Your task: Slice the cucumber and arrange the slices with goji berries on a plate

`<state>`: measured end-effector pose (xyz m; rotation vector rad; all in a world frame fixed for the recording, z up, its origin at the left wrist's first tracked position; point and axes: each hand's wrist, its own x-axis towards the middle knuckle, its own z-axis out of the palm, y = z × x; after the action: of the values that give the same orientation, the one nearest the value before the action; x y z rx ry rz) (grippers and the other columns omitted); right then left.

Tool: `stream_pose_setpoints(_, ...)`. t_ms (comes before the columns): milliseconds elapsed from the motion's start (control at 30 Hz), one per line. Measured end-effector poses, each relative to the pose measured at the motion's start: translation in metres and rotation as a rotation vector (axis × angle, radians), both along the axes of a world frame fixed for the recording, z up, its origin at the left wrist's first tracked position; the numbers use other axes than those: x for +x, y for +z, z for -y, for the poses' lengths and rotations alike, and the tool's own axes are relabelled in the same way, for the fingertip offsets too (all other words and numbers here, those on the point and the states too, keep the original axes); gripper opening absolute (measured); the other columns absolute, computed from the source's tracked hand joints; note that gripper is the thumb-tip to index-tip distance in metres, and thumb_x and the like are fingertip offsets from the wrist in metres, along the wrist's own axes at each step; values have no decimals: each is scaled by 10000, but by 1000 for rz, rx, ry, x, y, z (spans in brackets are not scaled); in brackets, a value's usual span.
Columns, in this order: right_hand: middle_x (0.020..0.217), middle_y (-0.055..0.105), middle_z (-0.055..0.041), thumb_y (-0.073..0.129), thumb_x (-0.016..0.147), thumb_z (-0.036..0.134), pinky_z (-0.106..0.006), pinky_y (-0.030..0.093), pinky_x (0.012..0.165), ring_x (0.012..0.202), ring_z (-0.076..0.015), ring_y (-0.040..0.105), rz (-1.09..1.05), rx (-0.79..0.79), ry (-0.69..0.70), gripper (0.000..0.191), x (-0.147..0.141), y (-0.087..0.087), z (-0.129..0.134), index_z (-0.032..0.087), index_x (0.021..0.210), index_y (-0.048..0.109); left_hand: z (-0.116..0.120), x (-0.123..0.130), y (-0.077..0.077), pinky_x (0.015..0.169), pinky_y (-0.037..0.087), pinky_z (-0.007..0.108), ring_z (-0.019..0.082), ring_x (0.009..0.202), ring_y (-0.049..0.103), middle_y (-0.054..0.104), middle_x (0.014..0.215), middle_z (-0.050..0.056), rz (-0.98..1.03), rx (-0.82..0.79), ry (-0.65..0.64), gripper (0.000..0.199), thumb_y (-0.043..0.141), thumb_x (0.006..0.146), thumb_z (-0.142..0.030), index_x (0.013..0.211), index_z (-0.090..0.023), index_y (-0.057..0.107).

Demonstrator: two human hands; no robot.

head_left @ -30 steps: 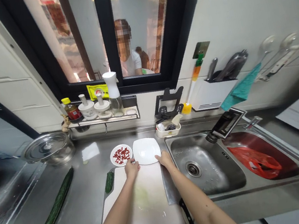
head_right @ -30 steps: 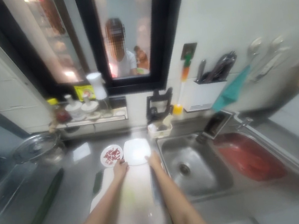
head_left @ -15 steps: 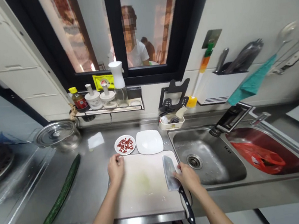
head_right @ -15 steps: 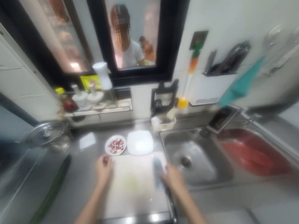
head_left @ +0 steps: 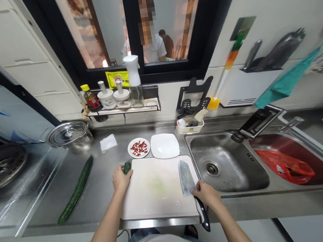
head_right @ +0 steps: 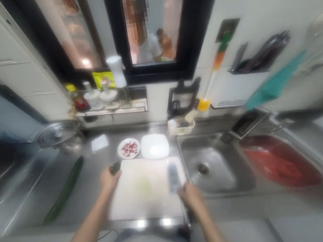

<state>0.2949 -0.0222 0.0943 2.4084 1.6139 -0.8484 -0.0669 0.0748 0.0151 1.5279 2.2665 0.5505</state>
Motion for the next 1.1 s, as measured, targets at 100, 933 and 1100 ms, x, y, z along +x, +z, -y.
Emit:
stream_pose_setpoints(100,806,686,-71,594,777,415,-240,339,563,790,-202,635,16,12,13,219,1,-4,-1,198,799,572,-1,0,4,843,437,329,264,1005,605,649,1067,121,4,-8,-14,432,629,716,-427,1070,-179,615)
stream_pose_setpoints(933,568,549,51,449,809,321,-197,320,532,534,-115,489,-406,196,-58,128,-10,-28,-1,207,833,502,57,49,27,918,431,309,208,1004,579,647,1071,79,522,-15,-607,359,575,795,-340,1122,-210,648)
stream_pose_setpoints(1100,737,624,7,457,836,339,-203,324,573,629,-129,523,-370,249,92,213,-33,-9,-3,201,979,533,58,54,33,884,439,300,199,956,579,632,1009,72,317,1,-695,333,525,830,-304,1131,-218,636)
